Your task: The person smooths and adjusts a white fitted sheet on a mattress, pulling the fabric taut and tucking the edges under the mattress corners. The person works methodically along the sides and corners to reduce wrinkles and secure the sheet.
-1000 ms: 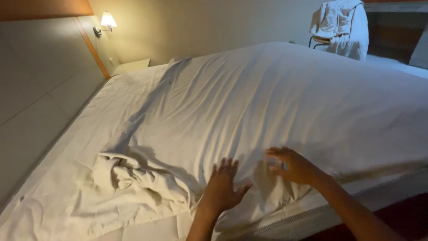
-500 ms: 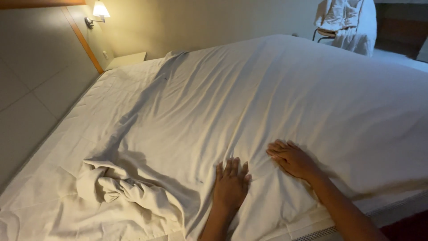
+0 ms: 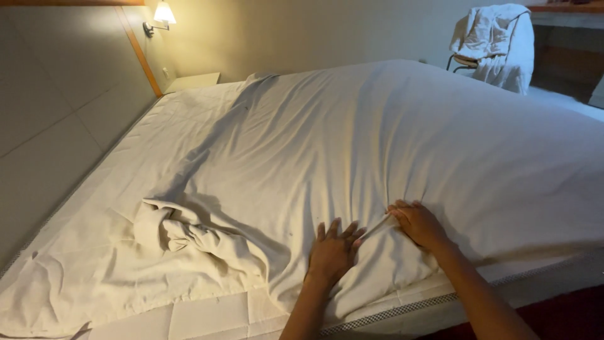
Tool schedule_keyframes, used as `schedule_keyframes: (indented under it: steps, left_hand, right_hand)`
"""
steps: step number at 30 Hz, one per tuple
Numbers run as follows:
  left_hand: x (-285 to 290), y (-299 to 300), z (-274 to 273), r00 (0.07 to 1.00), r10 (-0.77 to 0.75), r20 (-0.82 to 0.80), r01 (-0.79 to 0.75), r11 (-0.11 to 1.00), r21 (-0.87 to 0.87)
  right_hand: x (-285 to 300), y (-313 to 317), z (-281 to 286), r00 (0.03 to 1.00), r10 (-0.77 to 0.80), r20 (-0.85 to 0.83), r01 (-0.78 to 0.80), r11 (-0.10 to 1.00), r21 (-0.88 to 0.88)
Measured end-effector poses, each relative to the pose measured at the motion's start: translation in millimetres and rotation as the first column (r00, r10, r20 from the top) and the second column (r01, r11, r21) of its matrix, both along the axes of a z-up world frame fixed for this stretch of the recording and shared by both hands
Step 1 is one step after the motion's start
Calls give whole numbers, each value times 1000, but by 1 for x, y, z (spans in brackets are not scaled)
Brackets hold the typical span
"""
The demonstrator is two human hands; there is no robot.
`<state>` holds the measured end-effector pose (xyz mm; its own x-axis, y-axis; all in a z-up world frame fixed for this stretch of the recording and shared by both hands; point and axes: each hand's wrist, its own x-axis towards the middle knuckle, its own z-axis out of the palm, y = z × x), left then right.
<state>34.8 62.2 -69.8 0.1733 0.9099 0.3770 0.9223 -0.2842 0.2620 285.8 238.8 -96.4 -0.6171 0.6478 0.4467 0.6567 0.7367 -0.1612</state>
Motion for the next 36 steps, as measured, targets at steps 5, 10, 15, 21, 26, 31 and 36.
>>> schedule_keyframes:
  steps: [5,10,15,21,26,31,36]
  left_hand:
    - [3,-9,18,1000,3,23,-2,998,-69]
    - [4,-9,5,1000,9,10,-8,1000,-28]
    - [4,-14,14,990,109,93,-99,989,-110]
    - [67,14,55,998,49,-49,-50,999,-16]
    - [104,41,23,997,-74,21,76,988,-135]
    - [105,47,2,995,-86,44,86,996,3]
    - [113,36,-5,982,-191,11,191,981,25]
  right_hand:
    - [-2,-17,10,991,-132,22,133,984,-121]
    - [4,-21,7,994,-101,-35,97,990,-98]
    - [29,-20,29,989,38,-145,-27,996,80]
    - [107,17,38,981,-194,9,192,962,-197]
    - [119,33,13,987,-120,107,131,986,-100]
    - [114,27,19,990,-134,44,137,988,-77]
    - [122,9,12,987,-158,-19,159,987,30]
